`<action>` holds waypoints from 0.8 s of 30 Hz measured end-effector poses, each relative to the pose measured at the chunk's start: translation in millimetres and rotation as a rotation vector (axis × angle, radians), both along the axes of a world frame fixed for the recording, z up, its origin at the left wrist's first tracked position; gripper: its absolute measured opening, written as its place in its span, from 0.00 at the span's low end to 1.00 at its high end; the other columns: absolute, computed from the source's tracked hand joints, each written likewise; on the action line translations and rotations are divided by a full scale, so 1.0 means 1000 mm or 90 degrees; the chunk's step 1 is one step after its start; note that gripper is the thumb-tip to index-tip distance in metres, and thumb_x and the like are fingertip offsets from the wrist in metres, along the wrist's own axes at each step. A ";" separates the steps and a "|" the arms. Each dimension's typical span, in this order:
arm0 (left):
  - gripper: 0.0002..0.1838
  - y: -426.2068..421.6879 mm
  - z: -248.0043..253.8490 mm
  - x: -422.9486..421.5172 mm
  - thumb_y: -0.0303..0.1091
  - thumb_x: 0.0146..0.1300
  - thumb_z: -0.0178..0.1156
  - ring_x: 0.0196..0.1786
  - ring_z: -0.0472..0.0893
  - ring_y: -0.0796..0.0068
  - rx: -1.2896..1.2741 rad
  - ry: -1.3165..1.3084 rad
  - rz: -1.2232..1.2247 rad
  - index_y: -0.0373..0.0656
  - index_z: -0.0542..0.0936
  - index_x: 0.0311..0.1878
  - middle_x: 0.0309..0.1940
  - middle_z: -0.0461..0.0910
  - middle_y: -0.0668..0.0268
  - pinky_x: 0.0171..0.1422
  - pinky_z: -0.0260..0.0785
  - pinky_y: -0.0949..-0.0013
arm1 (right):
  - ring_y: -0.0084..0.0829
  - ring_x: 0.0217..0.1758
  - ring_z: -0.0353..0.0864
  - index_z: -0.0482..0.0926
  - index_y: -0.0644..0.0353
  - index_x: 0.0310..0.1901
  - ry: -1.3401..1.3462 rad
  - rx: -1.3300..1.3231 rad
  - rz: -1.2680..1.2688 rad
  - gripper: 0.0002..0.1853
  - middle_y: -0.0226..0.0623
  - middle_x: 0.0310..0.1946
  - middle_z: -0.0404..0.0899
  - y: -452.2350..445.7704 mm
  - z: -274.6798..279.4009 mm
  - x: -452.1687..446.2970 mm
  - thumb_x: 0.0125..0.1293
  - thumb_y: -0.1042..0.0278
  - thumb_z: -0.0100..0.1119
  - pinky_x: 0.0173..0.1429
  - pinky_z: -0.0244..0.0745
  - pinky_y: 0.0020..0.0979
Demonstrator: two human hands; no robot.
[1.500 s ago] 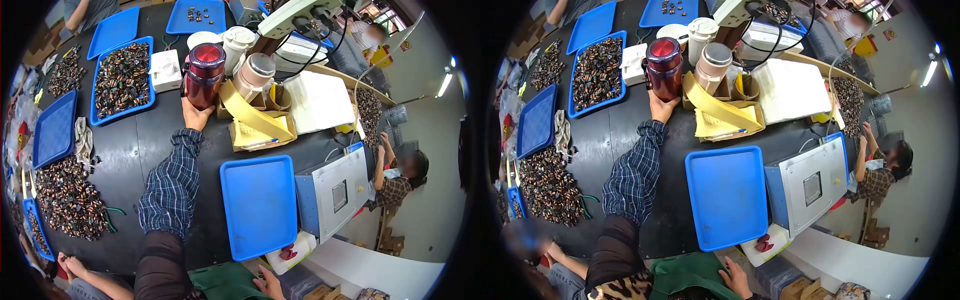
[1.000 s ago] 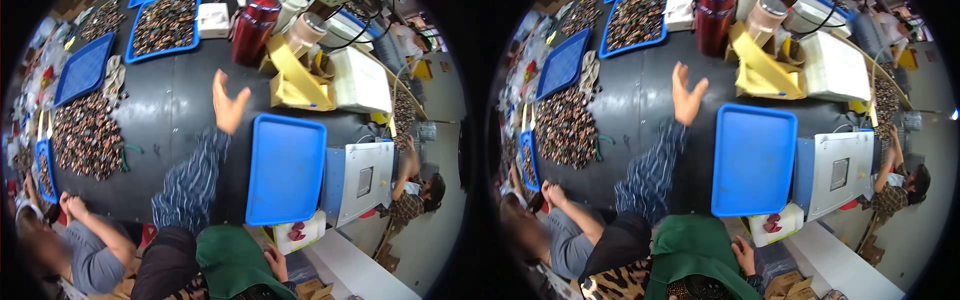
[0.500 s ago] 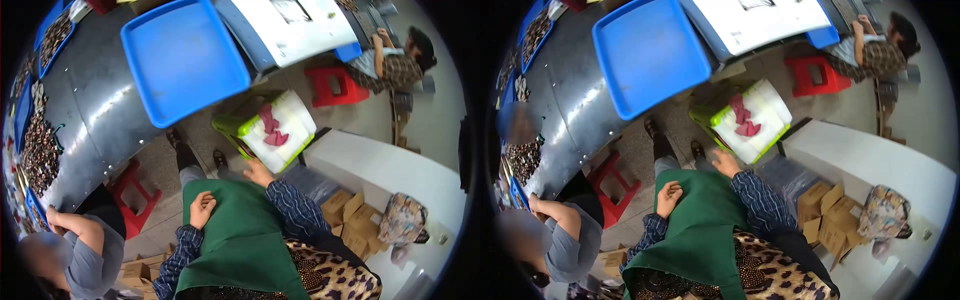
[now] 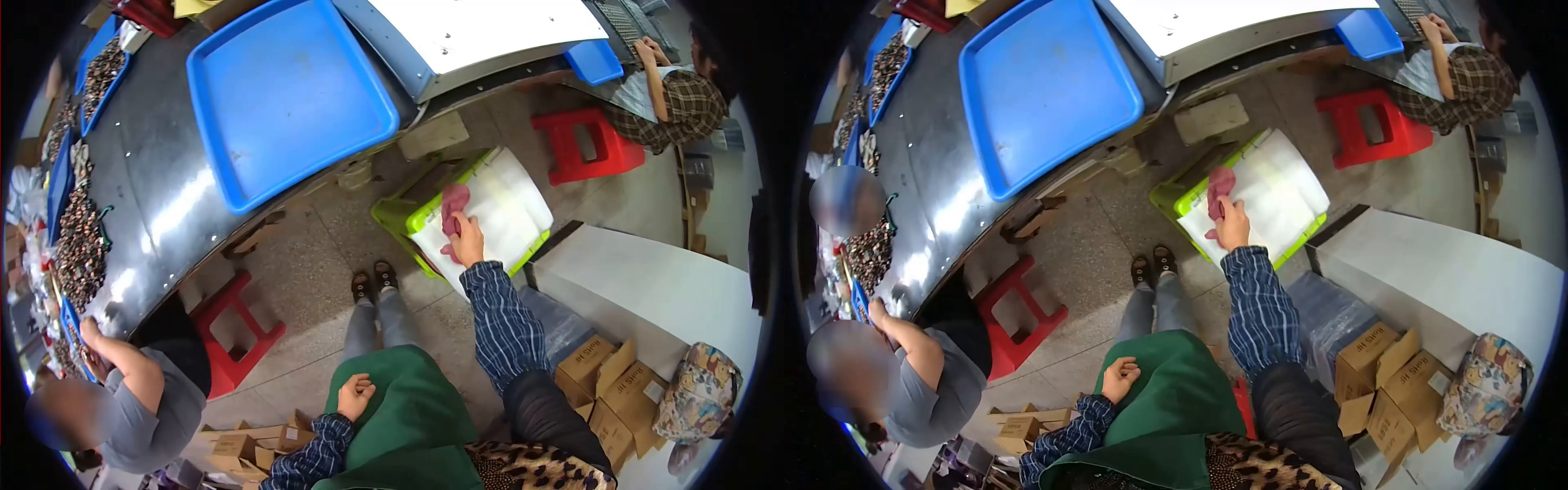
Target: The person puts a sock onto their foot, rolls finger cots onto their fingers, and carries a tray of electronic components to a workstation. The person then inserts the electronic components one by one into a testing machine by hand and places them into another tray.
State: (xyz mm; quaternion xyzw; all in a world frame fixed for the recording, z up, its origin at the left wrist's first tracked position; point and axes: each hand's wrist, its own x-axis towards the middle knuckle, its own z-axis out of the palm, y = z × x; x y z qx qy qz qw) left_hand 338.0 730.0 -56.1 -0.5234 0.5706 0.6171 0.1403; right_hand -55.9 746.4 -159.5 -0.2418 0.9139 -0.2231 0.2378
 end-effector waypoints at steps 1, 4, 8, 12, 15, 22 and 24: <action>0.18 -0.002 0.001 -0.004 0.25 0.51 0.61 0.36 0.77 0.75 0.035 0.023 0.043 0.34 0.72 0.46 0.34 0.78 0.60 0.42 0.71 0.74 | 0.47 0.34 0.73 0.70 0.55 0.47 0.043 -0.082 0.026 0.25 0.47 0.37 0.73 -0.005 0.019 0.013 0.41 0.76 0.58 0.42 0.70 0.39; 0.25 -0.030 0.017 -0.038 0.35 0.56 0.58 0.48 0.73 0.69 0.258 0.128 0.277 0.38 0.65 0.55 0.47 0.72 0.56 0.53 0.66 0.67 | 0.20 0.34 0.72 0.67 0.60 0.47 -0.575 -0.301 -0.107 0.23 0.30 0.33 0.73 -0.008 0.088 0.068 0.49 0.72 0.63 0.34 0.71 0.24; 0.29 -0.071 0.061 -0.080 0.43 0.60 0.53 0.56 0.68 0.64 0.609 0.300 0.624 0.42 0.56 0.61 0.56 0.63 0.55 0.60 0.60 0.59 | 0.24 0.33 0.76 0.71 0.60 0.40 -0.642 -0.164 0.188 0.19 0.33 0.29 0.76 0.015 0.171 0.149 0.48 0.65 0.66 0.37 0.71 0.28; 0.16 -0.070 0.064 -0.082 0.31 0.58 0.55 0.47 0.74 0.72 0.478 0.361 0.475 0.41 0.70 0.50 0.45 0.74 0.64 0.52 0.67 0.68 | 0.44 0.38 0.77 0.71 0.61 0.36 -0.286 -0.102 0.389 0.21 0.45 0.34 0.74 0.015 0.228 0.196 0.42 0.61 0.67 0.39 0.71 0.36; 0.12 -0.079 0.069 -0.082 0.25 0.56 0.54 0.41 0.76 0.74 0.379 0.344 0.543 0.40 0.73 0.45 0.39 0.77 0.66 0.47 0.69 0.70 | 0.42 0.40 0.75 0.71 0.61 0.37 -0.194 -0.197 0.415 0.21 0.41 0.38 0.72 -0.002 0.250 0.191 0.40 0.66 0.66 0.41 0.71 0.33; 0.12 -0.131 0.076 -0.057 0.30 0.61 0.47 0.44 0.75 0.70 0.289 0.588 0.728 0.40 0.69 0.48 0.41 0.75 0.65 0.51 0.67 0.63 | 0.31 0.30 0.73 0.70 0.65 0.31 -0.292 -0.357 0.496 0.12 0.38 0.29 0.71 -0.028 0.284 0.173 0.41 0.77 0.58 0.34 0.68 0.26; 0.11 -0.141 0.105 -0.054 0.35 0.62 0.48 0.42 0.75 0.70 0.264 0.562 0.728 0.46 0.71 0.47 0.38 0.76 0.69 0.51 0.67 0.62 | 0.26 0.24 0.70 0.70 0.65 0.30 -0.288 -0.277 0.458 0.10 0.36 0.24 0.70 -0.030 0.296 0.174 0.42 0.78 0.55 0.29 0.65 0.24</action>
